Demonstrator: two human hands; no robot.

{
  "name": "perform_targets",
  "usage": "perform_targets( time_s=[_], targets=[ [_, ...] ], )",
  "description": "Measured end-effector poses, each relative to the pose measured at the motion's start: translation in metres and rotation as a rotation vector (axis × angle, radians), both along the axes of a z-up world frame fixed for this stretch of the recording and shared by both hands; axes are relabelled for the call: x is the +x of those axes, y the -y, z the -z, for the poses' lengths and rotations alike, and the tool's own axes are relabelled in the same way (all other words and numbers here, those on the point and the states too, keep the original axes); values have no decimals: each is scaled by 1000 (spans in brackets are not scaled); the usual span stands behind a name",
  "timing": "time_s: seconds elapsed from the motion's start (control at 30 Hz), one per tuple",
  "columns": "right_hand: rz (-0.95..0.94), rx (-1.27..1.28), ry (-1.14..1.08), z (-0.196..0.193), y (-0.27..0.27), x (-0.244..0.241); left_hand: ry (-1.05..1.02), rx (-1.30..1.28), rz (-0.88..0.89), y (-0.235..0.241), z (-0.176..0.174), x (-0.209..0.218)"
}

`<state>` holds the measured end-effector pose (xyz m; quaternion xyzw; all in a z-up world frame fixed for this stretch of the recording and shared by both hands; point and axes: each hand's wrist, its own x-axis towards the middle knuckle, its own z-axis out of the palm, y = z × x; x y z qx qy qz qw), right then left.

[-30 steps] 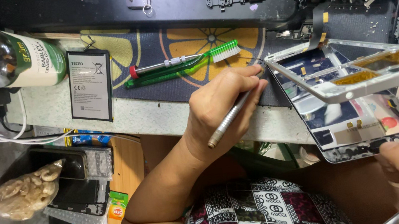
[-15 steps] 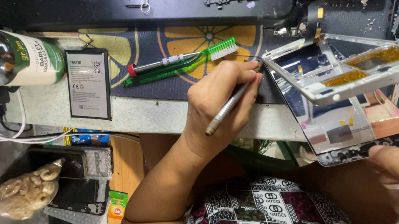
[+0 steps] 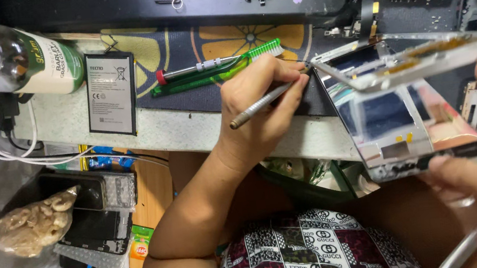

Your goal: The person uses a metal pick and tweezers to scrape and clean a small metallic component held in the left hand. The person then places the component into a smartphone frame and continues to adjust it with the tools.

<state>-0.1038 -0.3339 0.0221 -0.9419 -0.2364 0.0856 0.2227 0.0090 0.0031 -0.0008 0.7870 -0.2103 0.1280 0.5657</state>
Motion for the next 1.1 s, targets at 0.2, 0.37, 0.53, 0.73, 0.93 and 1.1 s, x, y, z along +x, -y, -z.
perform_targets(
  time_s=[0.2,0.37,0.53,0.73,0.93,1.1],
  targets=[
    [8,96,15,-14,-19,29,1,-121,8,-6,1,-10],
    [-37,112,192,-50,-47,41,-78,-231,38,-1,3,-11],
    [-25,179,296,-68,-75,51,25,-121,-7,3,5,-4],
    [-113,45,356,-58,-64,64,111,19,-45,9,11,5],
    [21,308,212,-43,-51,41,112,4,38,9,-12,9],
    [-98,261,464,-52,-58,20,181,88,153,-4,-40,24]
  ],
)
